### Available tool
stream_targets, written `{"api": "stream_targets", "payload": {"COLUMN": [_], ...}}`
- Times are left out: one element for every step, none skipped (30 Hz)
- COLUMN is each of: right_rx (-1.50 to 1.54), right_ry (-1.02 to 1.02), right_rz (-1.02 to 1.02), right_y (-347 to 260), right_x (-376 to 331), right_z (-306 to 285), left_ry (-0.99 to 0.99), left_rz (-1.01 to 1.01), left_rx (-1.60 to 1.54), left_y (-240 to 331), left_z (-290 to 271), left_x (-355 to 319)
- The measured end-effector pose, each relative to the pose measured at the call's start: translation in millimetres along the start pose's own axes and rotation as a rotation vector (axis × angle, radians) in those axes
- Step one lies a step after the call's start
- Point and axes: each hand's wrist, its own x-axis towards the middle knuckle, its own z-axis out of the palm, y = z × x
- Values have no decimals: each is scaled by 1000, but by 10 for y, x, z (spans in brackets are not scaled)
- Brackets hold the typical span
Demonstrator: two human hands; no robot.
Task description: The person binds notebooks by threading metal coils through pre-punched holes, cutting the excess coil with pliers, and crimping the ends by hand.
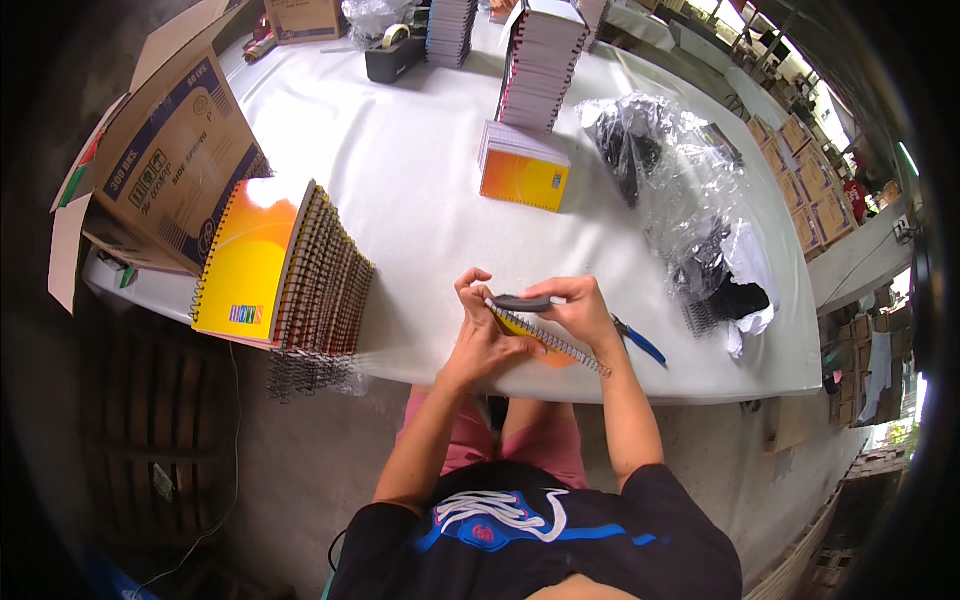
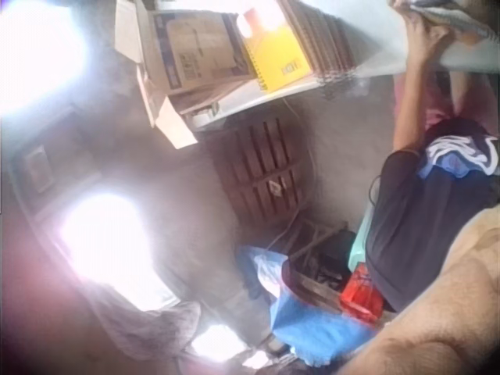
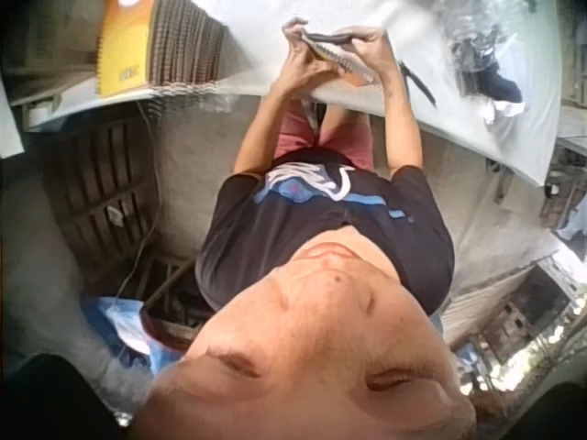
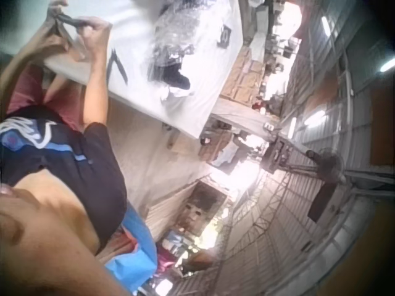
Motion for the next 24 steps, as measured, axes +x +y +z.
{"api": "stream_targets", "payload": {"right_rx": [395,220,53,0,-53,-113,-120,-127,-130,-282,-415,-553,-693,-794,-893,-1014,-1134,-1257,-1253,-1249,-1246,-1064,-899,-735], "right_ry": [-37,-72,-94,-95,-97,-107,-17,73,154,271,286,315,343,298,249,296,342,389,414,438,471,546,555,560], "right_rz": [-69,-107,-136,-107,-77,-53,-81,-110,-138,-128,-31,20,69,166,266,288,307,326,299,272,250,203,188,166], "right_y": [-21,-47,-106,-71,-5,18,20,18,24,67,102,140,185,238,290,330,376,405,442,481,446,416,372,240], "right_x": [-27,-1,4,19,44,75,70,59,41,2,-89,-215,-374,-583,-808,-1004,-1190,-1318,-1398,-1461,-1485,-1474,-1450,-1372], "right_z": [11,15,34,16,-15,-59,-110,-174,-215,-290,-419,-489,-540,-588,-581,-504,-421,-370,-335,-307,-285,-250,-208,-159], "left_ry": [-11,-23,-48,-73,-98,-88,-57,-26,9,122,114,109,106,172,171,169,168,228,285,341,364,386,406,411], "left_rz": [4,8,-8,-25,-40,-55,-34,-14,0,-7,-151,-298,-444,-460,-533,-609,-685,-640,-594,-548,-455,-360,-264,-208], "left_rx": [16,31,50,68,87,74,27,-21,-64,-182,-354,-522,-690,-682,-646,-609,-570,-563,-552,-539,-423,-308,-193,-137], "left_y": [-3,-12,-15,-19,-19,78,44,-20,-54,40,101,159,200,239,281,335,390,446,507,567,639,717,784,840], "left_z": [6,14,3,-8,-14,-21,-13,0,-13,-10,-32,-72,-97,-96,-131,-169,-199,-195,-176,-172,-185,-200,-211,-225], "left_x": [-15,-19,-30,-36,-47,-50,-40,-29,-39,-2,-1,-31,-34,-16,-4,3,10,20,30,42,77,113,136,137]}}
